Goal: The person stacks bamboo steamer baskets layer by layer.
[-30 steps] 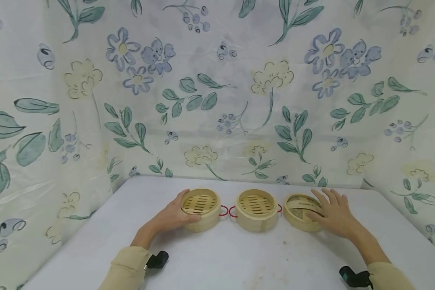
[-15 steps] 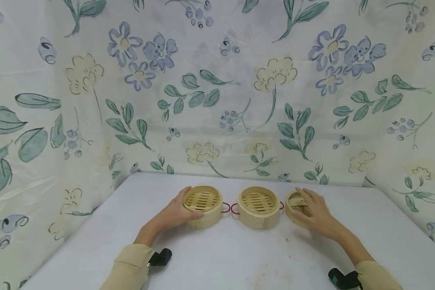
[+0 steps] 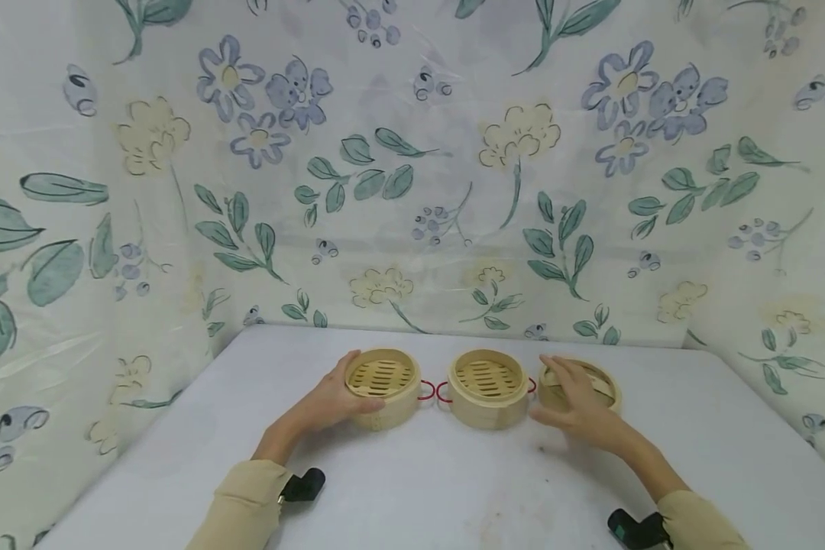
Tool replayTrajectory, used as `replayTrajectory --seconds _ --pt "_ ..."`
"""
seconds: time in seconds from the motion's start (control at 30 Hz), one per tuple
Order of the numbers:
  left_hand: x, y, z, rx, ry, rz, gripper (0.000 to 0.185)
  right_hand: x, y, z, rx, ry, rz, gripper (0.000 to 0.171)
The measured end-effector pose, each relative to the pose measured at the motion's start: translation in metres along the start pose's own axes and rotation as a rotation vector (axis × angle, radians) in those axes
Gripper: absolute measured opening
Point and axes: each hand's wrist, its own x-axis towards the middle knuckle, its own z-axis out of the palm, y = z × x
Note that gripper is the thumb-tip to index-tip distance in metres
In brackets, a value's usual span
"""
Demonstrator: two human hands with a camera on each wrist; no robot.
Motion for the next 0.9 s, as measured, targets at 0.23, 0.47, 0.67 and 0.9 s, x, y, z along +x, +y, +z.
replayTrajectory --seconds 0.23,0.47,0.67,0.9 --pt "-0.001 -0.001 -0.002 -0.005 0.010 0.003 0.118 0.007 -0.014 0.013 -0.005 0.002 -0.043 0.093" --pt "0.000 -0.001 0.000 -0.008 -0.002 0.001 0.118 0.015 -0.019 0.022 0.023 -0.026 -0.032 0.101" --pt "0.000 0.000 0.002 -0.008 0.006 -0.002 0.116 0.021 -0.021 0.027 0.040 -0.014 -0.045 0.099" --pt "0.000 0.000 0.001 -0.006 0.012 -0.010 0.116 0.031 -0.018 0.030 0.049 -0.030 -0.018 0.100"
